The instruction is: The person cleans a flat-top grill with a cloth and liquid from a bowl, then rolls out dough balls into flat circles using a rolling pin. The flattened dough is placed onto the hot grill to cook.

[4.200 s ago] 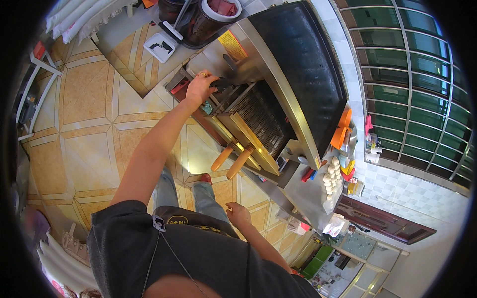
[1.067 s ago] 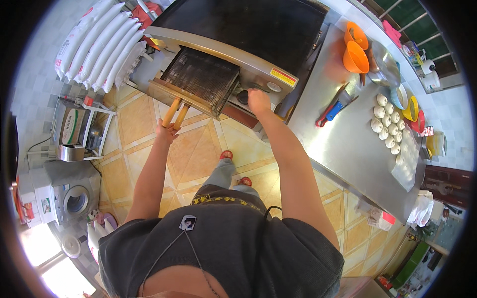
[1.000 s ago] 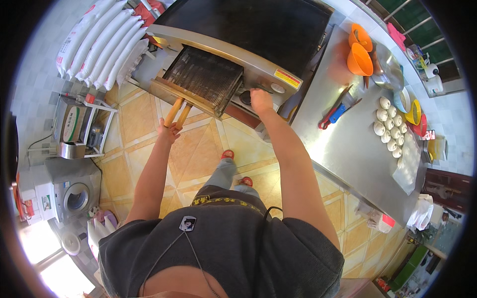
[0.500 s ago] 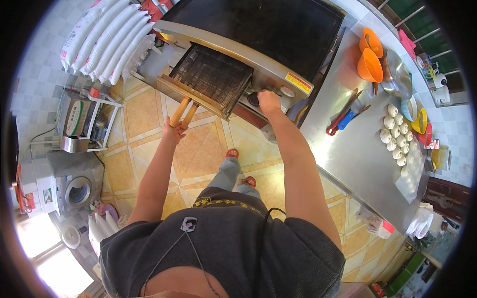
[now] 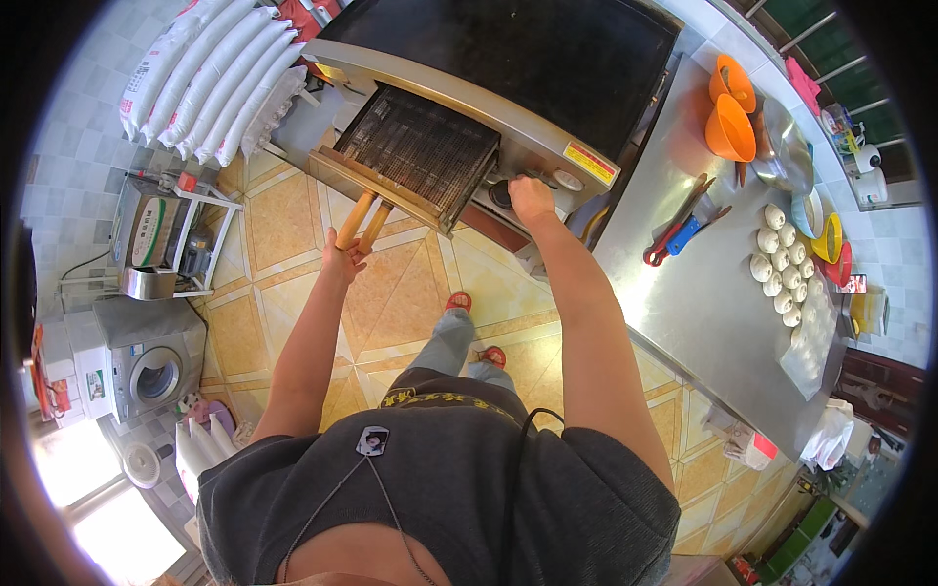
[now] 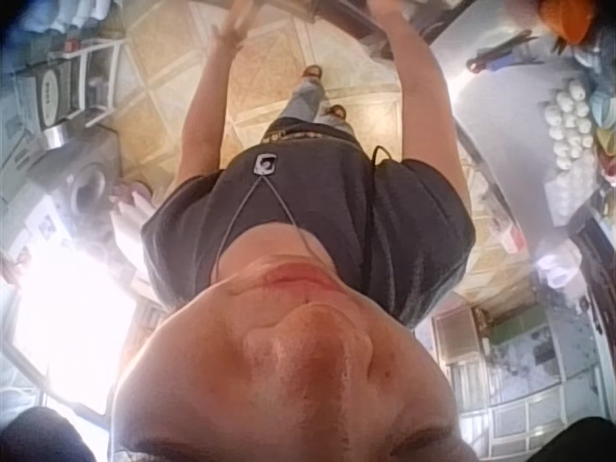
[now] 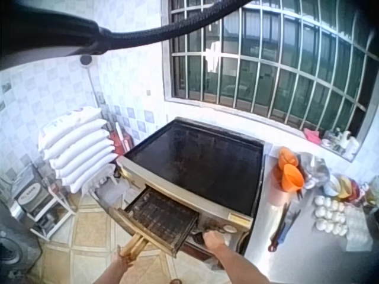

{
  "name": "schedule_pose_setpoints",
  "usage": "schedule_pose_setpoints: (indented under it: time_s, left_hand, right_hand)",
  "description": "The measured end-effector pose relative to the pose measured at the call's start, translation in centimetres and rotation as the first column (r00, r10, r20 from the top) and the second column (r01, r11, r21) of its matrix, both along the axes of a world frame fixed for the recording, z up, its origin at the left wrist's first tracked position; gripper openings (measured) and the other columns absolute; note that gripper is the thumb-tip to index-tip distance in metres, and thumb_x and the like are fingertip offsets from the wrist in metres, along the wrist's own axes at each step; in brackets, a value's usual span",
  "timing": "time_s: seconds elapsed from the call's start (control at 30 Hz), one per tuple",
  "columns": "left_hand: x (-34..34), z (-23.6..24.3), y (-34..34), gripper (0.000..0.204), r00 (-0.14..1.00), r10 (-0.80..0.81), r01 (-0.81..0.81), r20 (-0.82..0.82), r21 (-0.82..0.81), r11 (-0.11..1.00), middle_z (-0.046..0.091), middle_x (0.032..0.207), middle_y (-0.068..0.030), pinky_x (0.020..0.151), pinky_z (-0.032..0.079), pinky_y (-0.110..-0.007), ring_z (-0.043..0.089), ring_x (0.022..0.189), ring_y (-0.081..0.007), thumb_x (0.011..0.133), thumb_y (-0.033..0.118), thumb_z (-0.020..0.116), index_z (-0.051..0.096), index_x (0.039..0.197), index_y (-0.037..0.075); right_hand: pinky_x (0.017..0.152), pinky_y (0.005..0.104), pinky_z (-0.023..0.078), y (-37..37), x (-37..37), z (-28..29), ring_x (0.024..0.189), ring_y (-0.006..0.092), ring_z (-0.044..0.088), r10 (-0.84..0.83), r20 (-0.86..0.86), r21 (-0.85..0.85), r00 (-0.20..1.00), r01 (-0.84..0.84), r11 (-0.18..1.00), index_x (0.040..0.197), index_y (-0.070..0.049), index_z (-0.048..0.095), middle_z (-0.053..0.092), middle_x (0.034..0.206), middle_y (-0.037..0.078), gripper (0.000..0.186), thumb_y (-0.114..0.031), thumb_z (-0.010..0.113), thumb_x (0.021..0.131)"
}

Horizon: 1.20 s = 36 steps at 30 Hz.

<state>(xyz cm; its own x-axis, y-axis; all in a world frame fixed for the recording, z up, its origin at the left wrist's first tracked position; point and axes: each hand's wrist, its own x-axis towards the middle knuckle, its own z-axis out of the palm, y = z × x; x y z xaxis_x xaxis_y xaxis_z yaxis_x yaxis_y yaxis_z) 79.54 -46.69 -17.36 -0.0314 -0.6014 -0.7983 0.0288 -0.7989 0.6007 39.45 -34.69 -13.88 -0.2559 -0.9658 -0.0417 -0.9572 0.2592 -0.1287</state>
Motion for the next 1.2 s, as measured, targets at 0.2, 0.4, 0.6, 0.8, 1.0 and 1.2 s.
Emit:
schedule_pose_setpoints:
  time_s: [0.2, 0.4, 0.6, 0.8, 1.0, 1.2]
  left_hand:
    - [-0.9, 0.8, 0.4, 0.090, 1.000, -0.003, 0.003, -0.006, -0.010, 1.000, 0.065, 0.113, -0.0197, 0.111, 0.018, -0.059, 0.059, 0.114, -0.0340, 0.092, 0.075, 0.020, 0.052, 0.122, -0.004]
    - [0.1, -0.1, 0.1, 0.078, 1.000, -0.022, 0.022, -0.010, -0.005, 1.000, 0.066, 0.109, -0.0141, 0.101, 0.029, -0.059, 0.065, 0.100, -0.0326, 0.094, 0.073, 0.023, 0.054, 0.121, 0.006]
    - [-0.1, 1.2, 0.4, 0.082, 1.000, 0.003, -0.003, 0.001, -0.017, 1.000, 0.065, 0.114, -0.0171, 0.102, 0.030, -0.057, 0.064, 0.104, -0.0332, 0.093, 0.074, 0.025, 0.052, 0.123, 0.002]
    - [-0.3, -1.1, -0.5, 0.092, 0.997, -0.022, 0.020, -0.072, -0.016, 1.000, 0.062, 0.121, -0.0187, 0.094, 0.037, -0.050, 0.060, 0.111, -0.0330, 0.089, 0.077, 0.029, 0.049, 0.128, -0.003]
    - [2.7, -4.4, -2.1, 0.089, 0.989, -0.068, 0.076, -0.133, 0.059, 0.995, 0.055, 0.132, -0.0123, 0.096, 0.037, -0.051, 0.051, 0.120, -0.0275, 0.089, 0.078, 0.029, 0.046, 0.138, 0.006]
    - [4.1, 0.0, -5.7, 0.072, 0.940, 0.069, 0.049, 0.335, -0.330, 0.943, 0.049, 0.145, -0.0092, 0.103, 0.037, -0.054, 0.050, 0.127, -0.0269, 0.097, 0.065, 0.031, 0.044, 0.144, 0.011]
  right_hand:
    - [0.073, 0.0426, 0.058, 0.3, -0.4, 0.0, 0.087, 0.0333, 0.071, -0.008, 0.003, 0.022, 1.000, 0.008, 1.000, 0.087, -0.003, 0.072, 0.071, 0.093, 0.017, 0.017, -0.010, 0.057, 0.084]
    - [0.070, 0.0433, 0.058, 0.3, -0.4, -0.2, 0.084, 0.0335, 0.070, 0.020, 0.014, -0.013, 1.000, -0.019, 1.000, 0.089, -0.003, 0.071, 0.070, 0.091, 0.017, 0.017, -0.009, 0.056, 0.084]
    - [0.065, 0.0436, 0.057, 2.7, 2.0, 2.0, 0.075, 0.0348, 0.069, 0.046, -0.002, -0.065, 0.999, -0.046, 0.997, 0.107, -0.010, 0.063, 0.067, 0.088, 0.015, 0.023, -0.009, 0.054, 0.087]
    - [0.063, 0.0455, 0.056, 11.8, 3.5, 3.6, 0.071, 0.0348, 0.068, -0.118, 0.108, -0.008, 0.987, 0.120, 0.993, 0.115, -0.012, 0.063, 0.069, 0.085, 0.015, 0.032, -0.015, 0.061, 0.082]
    - [0.066, 0.0406, 0.056, 22.4, 1.5, 9.9, 0.073, 0.0301, 0.068, -0.356, 0.205, -0.140, 0.912, 0.387, 0.911, 0.113, -0.011, 0.066, 0.070, 0.083, 0.011, 0.032, -0.014, 0.068, 0.081]
    - [0.070, 0.0419, 0.056, 33.1, -5.2, 15.7, 0.078, 0.0311, 0.068, -0.671, 0.264, -0.184, 0.692, 0.720, 0.670, 0.115, -0.011, 0.064, 0.070, 0.086, 0.012, 0.033, -0.015, 0.066, 0.083]
